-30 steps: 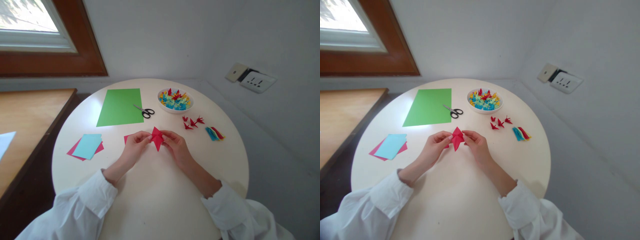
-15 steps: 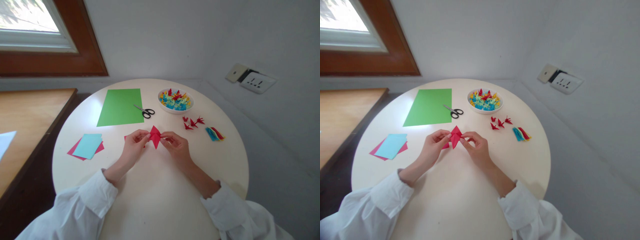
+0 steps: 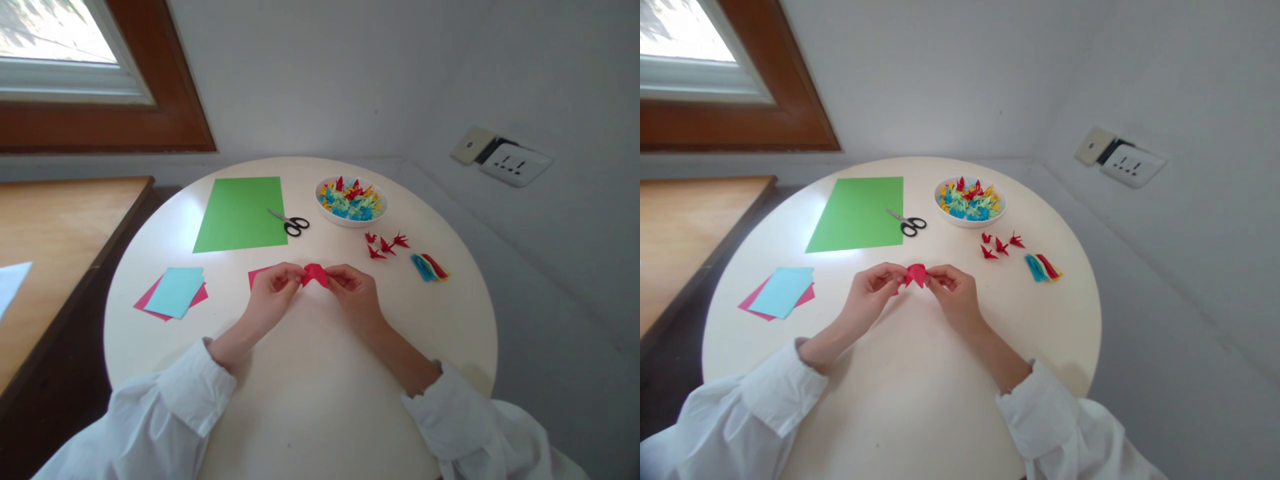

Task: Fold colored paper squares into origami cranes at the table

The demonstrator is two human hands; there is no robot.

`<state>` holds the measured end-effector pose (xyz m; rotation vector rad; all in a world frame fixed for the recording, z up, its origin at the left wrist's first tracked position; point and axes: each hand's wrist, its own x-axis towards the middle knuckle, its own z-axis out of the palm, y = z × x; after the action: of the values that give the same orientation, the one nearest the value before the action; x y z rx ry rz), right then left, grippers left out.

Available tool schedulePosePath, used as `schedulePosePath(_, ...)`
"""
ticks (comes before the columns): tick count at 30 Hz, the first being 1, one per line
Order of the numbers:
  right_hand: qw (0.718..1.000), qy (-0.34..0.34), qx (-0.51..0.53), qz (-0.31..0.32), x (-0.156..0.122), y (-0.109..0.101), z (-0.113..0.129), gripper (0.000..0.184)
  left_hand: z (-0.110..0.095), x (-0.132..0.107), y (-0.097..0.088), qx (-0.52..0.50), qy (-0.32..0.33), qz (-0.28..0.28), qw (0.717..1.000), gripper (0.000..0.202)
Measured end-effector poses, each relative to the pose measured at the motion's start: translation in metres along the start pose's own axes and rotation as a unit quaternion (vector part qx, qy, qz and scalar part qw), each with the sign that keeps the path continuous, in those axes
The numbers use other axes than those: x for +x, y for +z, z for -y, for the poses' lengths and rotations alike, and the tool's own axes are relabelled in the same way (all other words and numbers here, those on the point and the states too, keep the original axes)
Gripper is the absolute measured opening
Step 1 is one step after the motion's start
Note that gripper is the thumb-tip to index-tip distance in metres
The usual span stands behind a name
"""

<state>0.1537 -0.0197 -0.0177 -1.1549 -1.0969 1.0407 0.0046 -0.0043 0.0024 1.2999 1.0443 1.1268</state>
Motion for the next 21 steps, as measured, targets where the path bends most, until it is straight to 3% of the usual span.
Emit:
schedulePosePath(7, 1.000, 0.019, 0.024, -0.008, 0.0022, 0.0004, -0.0011, 0.017, 0.0014, -0.0012, 0.0004, -0.004, -0.005, 0.002, 1.000, 0.015)
schedulePosePath(21, 0.998, 0.033, 0.046, 0.029, -0.0003, 0.0029, 0.0002, 0.028, 0.0074, 0.0005, -0.0001, 0.027, 0.007, -0.005, 1.000, 0.009)
